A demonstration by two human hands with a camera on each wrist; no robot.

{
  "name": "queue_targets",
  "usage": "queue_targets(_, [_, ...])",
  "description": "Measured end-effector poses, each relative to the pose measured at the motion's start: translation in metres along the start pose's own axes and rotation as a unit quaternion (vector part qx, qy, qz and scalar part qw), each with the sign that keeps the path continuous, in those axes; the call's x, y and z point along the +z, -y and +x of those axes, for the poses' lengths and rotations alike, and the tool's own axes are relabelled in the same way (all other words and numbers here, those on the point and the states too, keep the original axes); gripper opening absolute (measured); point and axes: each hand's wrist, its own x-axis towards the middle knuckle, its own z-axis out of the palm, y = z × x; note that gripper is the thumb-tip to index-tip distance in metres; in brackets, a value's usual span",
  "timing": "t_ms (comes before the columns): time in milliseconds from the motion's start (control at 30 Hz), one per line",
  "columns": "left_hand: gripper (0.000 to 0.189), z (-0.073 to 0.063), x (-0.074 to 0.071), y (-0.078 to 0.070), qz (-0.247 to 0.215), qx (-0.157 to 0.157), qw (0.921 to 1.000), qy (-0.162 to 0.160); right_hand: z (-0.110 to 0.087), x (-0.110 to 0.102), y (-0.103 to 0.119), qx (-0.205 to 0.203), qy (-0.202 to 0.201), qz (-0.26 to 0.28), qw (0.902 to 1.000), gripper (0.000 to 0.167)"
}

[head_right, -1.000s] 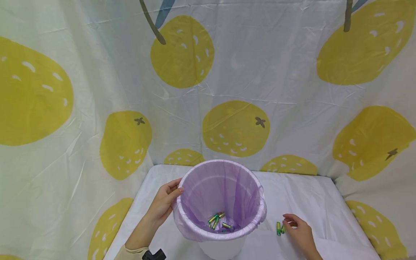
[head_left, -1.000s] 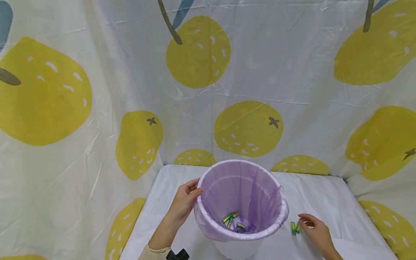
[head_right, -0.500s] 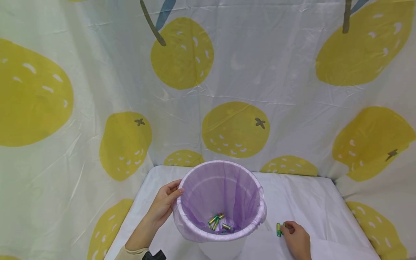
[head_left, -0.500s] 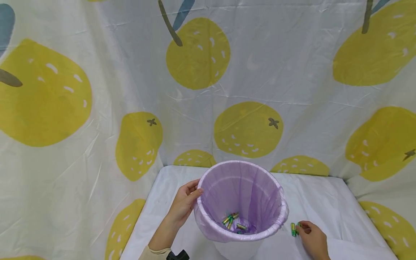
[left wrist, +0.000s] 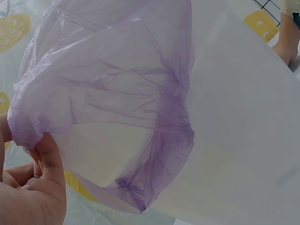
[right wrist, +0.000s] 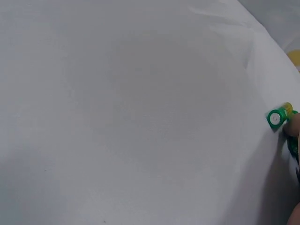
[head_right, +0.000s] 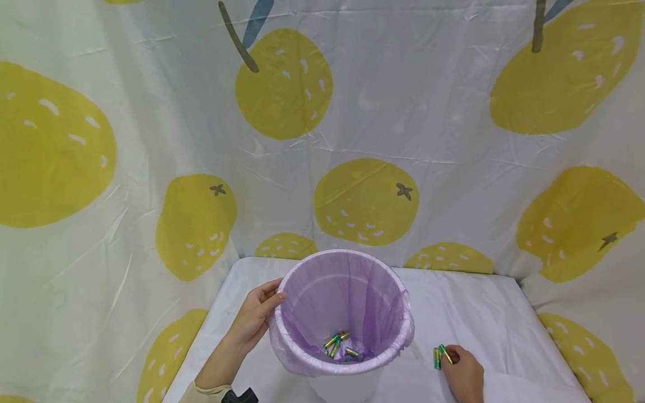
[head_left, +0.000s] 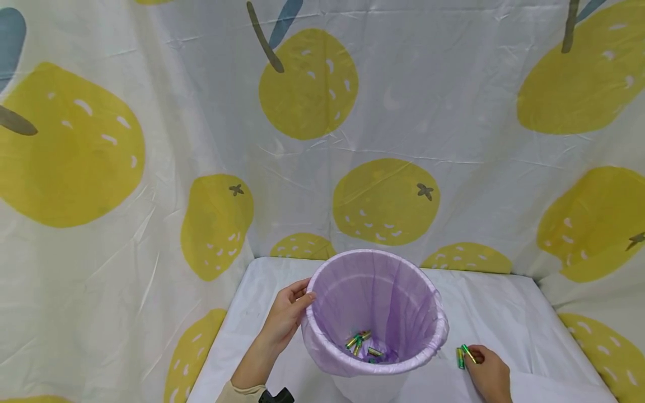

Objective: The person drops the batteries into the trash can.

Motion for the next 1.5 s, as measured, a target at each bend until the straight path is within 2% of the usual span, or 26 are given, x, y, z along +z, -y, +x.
queue_targets(267, [0.048,0.0,-0.001,0.001,-0.004,0.0,1.0,0.0,0.002,-0.018,-0.013,-0.007,0.045,0.022,0.9987,0.034])
queue_targets(400, [0.048,0.001,-0.001,0.001,-0.004,0.0,1.0,0.0,0.005,-0.029,-0.015,0.004,0.07,0.04,0.9967,0.04])
queue_targets(733, [0.048,0.002,-0.002,-0.001,0.001,0.005,1.0,0.0,0.01,-0.036,-0.008,0.006,0.085,0.056,0.9948,0.04])
queue_targets(1000, [0.046,0.001,-0.002,0.0,0.003,-0.004,1.0,-0.001,0.012,-0.046,-0.008,0.018,0.115,0.066,0.991,0.039])
queue_targets(1267, [0.048,0.001,-0.002,0.0,0.006,-0.003,1.0,-0.002,0.017,-0.061,0.002,-0.042,0.096,0.049,0.9933,0.029])
queue_targets(1500, [0.048,0.001,-0.002,0.0,0.004,-0.005,1.0,0.003,0.022,-0.073,0.017,-0.047,0.12,0.062,0.9897,0.032])
